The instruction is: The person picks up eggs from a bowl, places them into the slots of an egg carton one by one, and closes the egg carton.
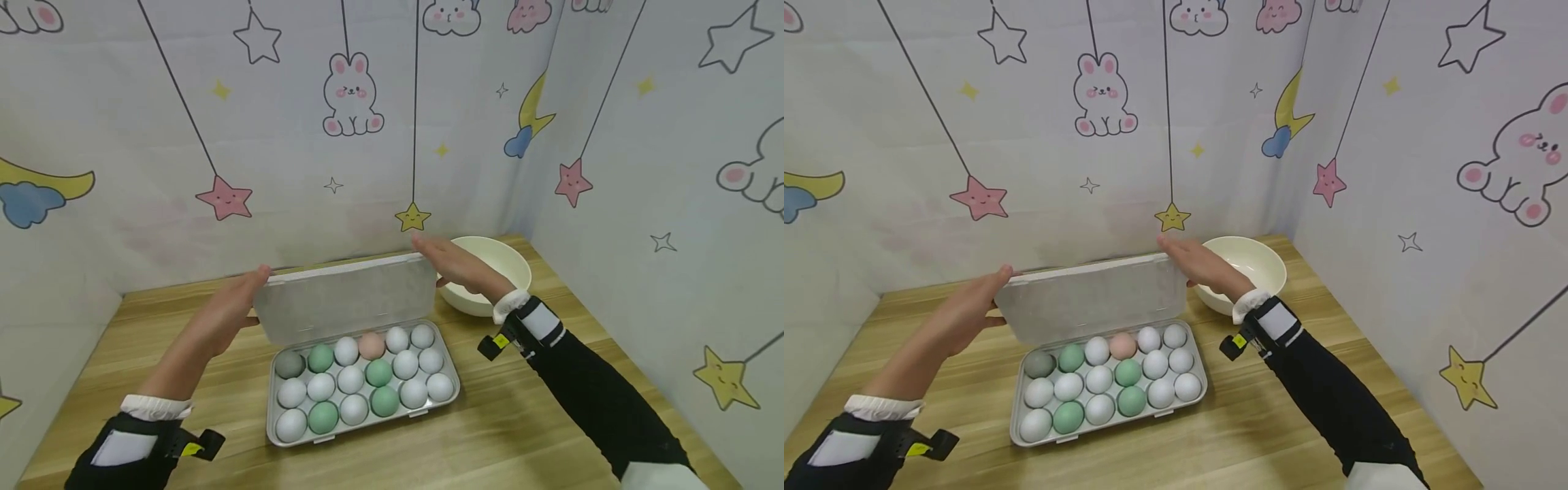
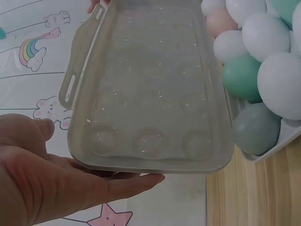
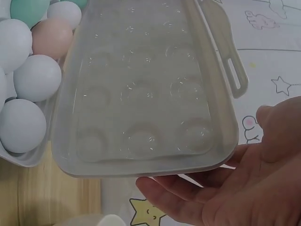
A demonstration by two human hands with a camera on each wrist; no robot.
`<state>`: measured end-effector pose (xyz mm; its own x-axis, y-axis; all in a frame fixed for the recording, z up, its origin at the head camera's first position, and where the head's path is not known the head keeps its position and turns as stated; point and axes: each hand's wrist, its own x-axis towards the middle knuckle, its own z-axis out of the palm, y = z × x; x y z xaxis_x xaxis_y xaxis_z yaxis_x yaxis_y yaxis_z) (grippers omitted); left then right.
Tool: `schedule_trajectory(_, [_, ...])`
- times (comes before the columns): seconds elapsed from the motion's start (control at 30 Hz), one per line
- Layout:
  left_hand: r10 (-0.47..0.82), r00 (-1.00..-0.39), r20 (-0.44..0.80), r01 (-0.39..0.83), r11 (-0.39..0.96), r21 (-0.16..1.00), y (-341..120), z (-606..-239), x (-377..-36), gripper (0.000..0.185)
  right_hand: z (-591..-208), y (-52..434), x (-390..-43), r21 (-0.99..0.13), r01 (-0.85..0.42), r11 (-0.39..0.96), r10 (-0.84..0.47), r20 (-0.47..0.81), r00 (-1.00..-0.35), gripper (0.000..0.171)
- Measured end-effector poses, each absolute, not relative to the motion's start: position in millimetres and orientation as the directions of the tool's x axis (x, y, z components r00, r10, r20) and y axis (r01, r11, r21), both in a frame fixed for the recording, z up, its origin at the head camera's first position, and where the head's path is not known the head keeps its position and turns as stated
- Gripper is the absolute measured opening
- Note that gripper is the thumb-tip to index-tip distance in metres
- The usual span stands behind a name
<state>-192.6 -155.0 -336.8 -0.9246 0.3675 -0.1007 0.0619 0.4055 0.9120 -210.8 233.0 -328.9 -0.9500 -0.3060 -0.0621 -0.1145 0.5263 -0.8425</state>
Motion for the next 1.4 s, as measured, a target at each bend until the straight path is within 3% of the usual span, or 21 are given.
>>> schedule_trajectory(0.17, [0.418, -0.904, -0.090, 0.126, 0.460, 0.879, -158.7, -334.9, -174.8, 0.078, -325.6, 233.6, -190.6, -0.784, -0.198, 0.589, -0.378, -0.051, -0.924, 0.068])
schedule_trajectory(0.43, [0.430, -0.890, -0.151, 0.117, 0.537, 0.835, -154.2, -334.0, -151.0, 0.075, -328.4, 232.6, -164.6, -0.660, -0.286, 0.695, -0.405, -0.030, -0.914, 0.069])
schedule_trajectory(0.77, [0.498, -0.857, -0.131, 0.192, 0.545, 0.816, -145.5, -349.6, -126.9, 0.065, -346.1, 226.9, -135.2, -0.603, -0.367, 0.708, -0.484, -0.037, -0.874, 0.050])
schedule_trajectory(1.1, [0.525, -0.849, -0.063, 0.350, 0.647, 0.677, -141.0, -373.9, -103.5, 0.066, -379.1, 224.9, -112.3, -0.558, -0.445, 0.700, -0.515, 0.037, -0.857, 0.061])
schedule_trajectory(1.4, [0.560, -0.826, 0.058, 0.501, 0.685, 0.529, -133.9, -405.7, -89.2, 0.074, -412.4, 221.7, -100.0, -0.316, -0.606, 0.731, -0.592, 0.148, -0.792, 0.068])
